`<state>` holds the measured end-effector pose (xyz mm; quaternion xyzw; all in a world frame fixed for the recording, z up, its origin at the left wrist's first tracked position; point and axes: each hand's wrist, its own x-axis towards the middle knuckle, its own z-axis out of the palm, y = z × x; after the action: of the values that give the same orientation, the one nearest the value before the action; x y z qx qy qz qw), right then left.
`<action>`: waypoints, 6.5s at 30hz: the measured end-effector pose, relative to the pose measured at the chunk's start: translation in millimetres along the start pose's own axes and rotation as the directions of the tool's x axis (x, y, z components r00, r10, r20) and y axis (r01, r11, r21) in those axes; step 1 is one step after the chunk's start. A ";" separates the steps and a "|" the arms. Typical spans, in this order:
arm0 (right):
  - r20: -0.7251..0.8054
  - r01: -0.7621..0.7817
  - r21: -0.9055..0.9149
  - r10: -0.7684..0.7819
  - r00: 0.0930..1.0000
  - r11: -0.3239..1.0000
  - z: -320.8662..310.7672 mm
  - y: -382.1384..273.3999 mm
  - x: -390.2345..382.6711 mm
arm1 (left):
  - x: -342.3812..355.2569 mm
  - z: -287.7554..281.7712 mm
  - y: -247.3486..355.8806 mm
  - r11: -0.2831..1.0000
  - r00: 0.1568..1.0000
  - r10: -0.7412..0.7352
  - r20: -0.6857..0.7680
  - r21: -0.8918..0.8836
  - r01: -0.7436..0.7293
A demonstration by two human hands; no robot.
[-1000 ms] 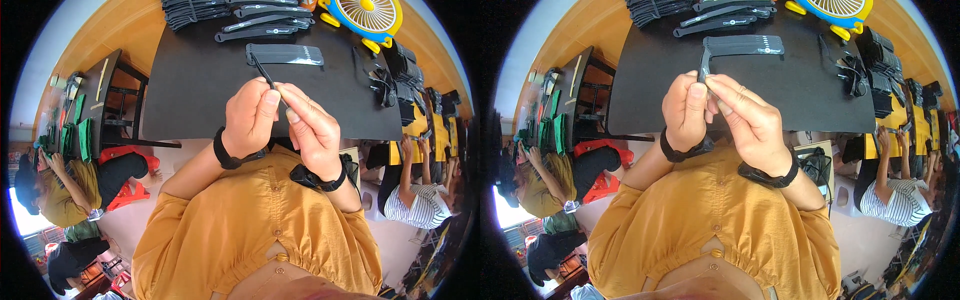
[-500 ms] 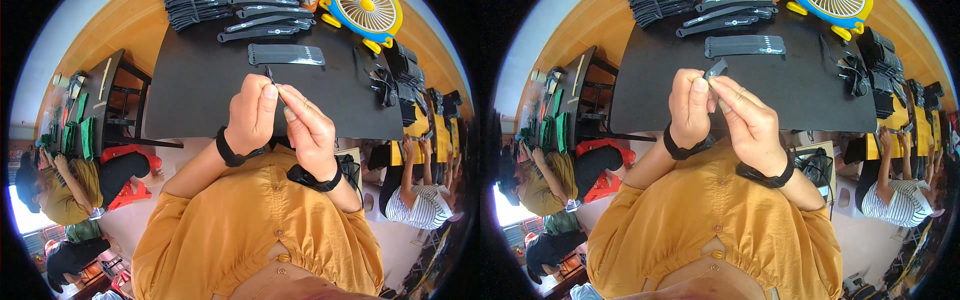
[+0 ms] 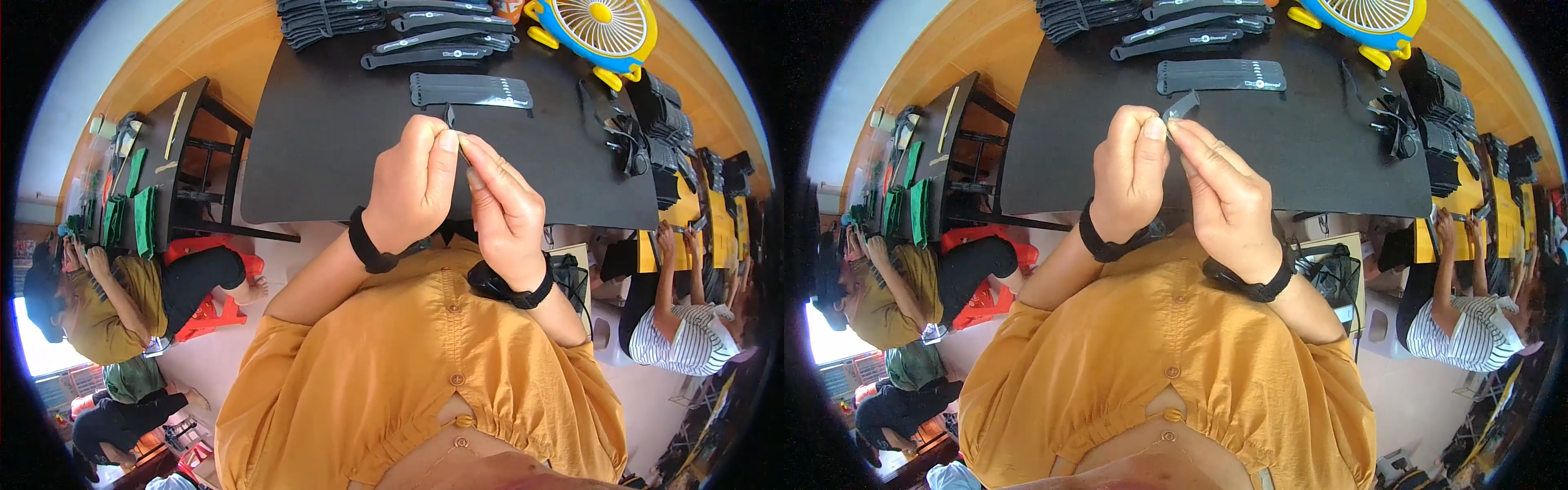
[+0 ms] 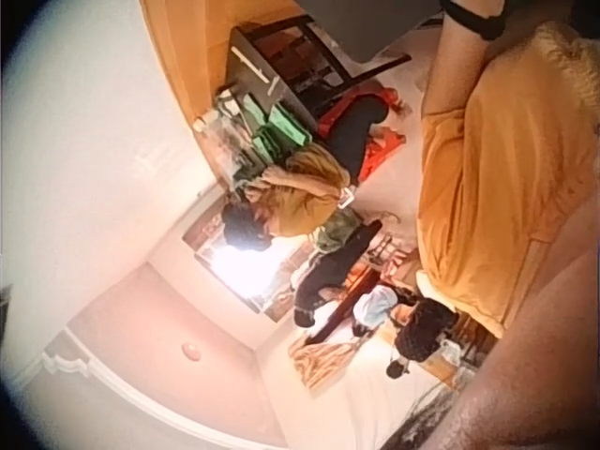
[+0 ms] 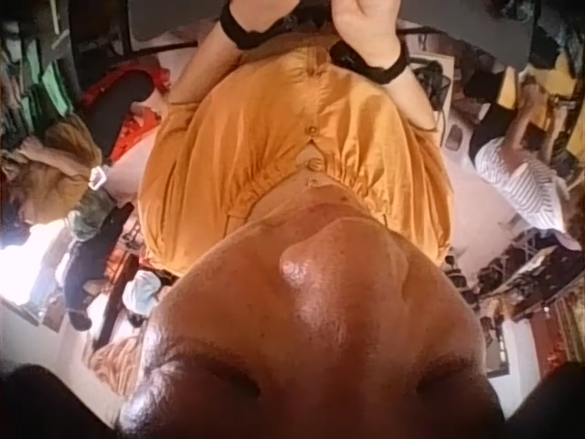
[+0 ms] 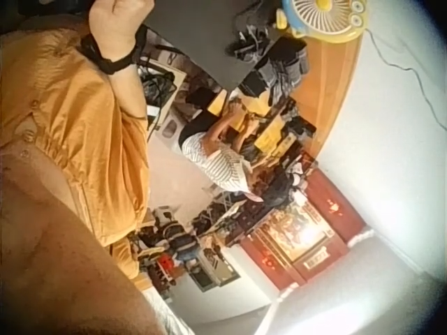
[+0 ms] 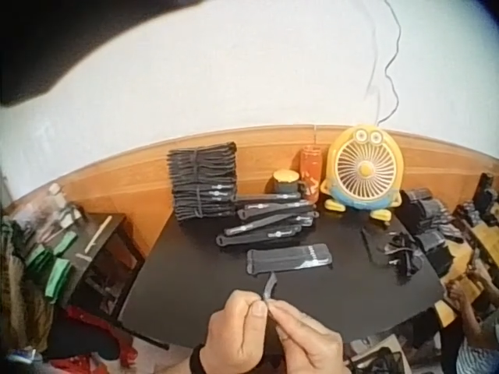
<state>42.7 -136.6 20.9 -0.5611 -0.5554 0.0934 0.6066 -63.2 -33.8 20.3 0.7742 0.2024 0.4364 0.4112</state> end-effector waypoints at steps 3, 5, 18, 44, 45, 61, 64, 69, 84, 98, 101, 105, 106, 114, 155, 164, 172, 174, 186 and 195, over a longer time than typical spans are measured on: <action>0.002 -0.015 0.028 0.015 1.000 1.000 4.0 -0.8 -2.9 | -1.0 3.6 -9.1 0.991 0.995 0.093 -0.033 -0.094 -0.096; 0.013 -0.102 0.105 0.101 0.995 0.989 4.5 -0.2 -4.3 | -1.4 5.6 -15.2 0.988 0.993 0.107 -0.053 -0.110 -0.112; 0.124 -0.440 0.588 0.462 0.878 0.679 7.2 6.2 -10.1 | -2.3 18.8 -30.3 0.981 0.987 0.104 -0.120 -0.152 -0.122; -0.297 0.136 -0.149 -0.175 0.939 0.980 8.4 7.1 11.5 | -5.2 15.4 0.5 0.965 0.996 0.073 0.055 -0.257 -0.056; -0.284 0.124 -0.125 -0.156 0.946 0.984 8.0 6.0 11.0 | -6.1 13.8 -2.9 0.965 0.996 0.074 0.053 -0.256 -0.058; -0.097 -0.191 -0.052 0.185 0.978 0.980 -12.3 9.5 23.0 | 4.1 4.8 0.1 0.974 0.970 -0.100 0.220 -0.176 0.140; -0.084 -0.144 -0.026 0.142 0.986 0.989 -10.1 9.7 20.7 | 6.9 2.6 3.8 0.936 0.931 -0.238 0.277 -0.189 0.296; -0.077 0.097 -0.188 -0.113 0.991 0.977 -12.2 15.5 20.8 | 4.5 -2.7 -1.7 0.934 0.916 -0.172 0.363 -0.234 0.269; -0.233 -0.339 0.291 0.410 0.882 0.895 -43.2 33.3 39.9 | -6.4 -29.3 -24.3 0.963 0.748 -0.214 0.628 0.006 0.270; 0.032 0.012 -0.112 -0.008 0.999 0.994 -25.8 20.6 12.2 | 14.8 5.1 -29.9 0.700 0.768 -0.201 0.608 -0.459 0.547; 0.002 0.058 -0.101 -0.058 0.998 0.993 -24.0 41.2 8.5 | 15.5 -1.7 -27.7 0.834 0.798 -0.094 0.595 -0.391 0.389; -0.049 0.046 -0.196 -0.057 0.997 0.980 -25.2 42.5 7.7 | 12.8 -7.7 -15.9 0.825 0.757 -0.141 0.638 -0.346 0.446; -0.048 0.046 -0.194 -0.056 0.997 0.980 -25.6 41.8 8.8 | 12.3 -8.1 -14.6 0.811 0.753 -0.136 0.644 -0.364 0.458; -0.194 -0.294 0.142 0.318 0.928 0.945 -10.2 43.7 12.9 | 18.1 -15.1 -23.7 0.844 0.687 -0.183 0.703 -0.246 0.477; -0.047 -0.247 0.417 0.292 0.955 0.875 -48.7 62.3 27.1 | 65.3 -37.6 -44.9 0.410 0.377 -0.446 0.812 -0.189 0.892; 0.235 -0.343 0.461 0.260 0.937 0.819 -58.6 66.4 33.9 | 78.7 -34.5 -56.2 0.410 0.301 -0.518 0.801 -0.076 0.909; 0.545 -0.411 0.599 0.025 0.838 0.688 -88.2 89.7 50.6 | 90.3 -50.5 -68.9 0.512 0.399 -0.589 0.703 -0.058 0.857; 0.640 -0.612 0.558 0.180 0.747 0.560 -97.5 87.6 55.4 | 92.6 -48.6 -69.5 0.542 0.406 -0.634 0.658 0.003 0.840; 0.417 -0.749 -0.054 0.697 0.584 0.660 -115.7 115.0 97.5 | 112.8 -39.4 -108.5 0.820 0.626 -0.554 0.550 0.226 0.526; 0.257 -0.741 -0.321 0.807 0.531 0.590 -120.8 137.1 109.6 | 120.1 -33.0 -115.5 0.815 0.664 -0.575 0.479 0.410 0.410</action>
<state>246.8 -77.1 5.5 -0.7700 -0.3583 0.4108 0.3318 -21.2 129.1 -3.3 0.8322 0.3266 0.0171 0.4477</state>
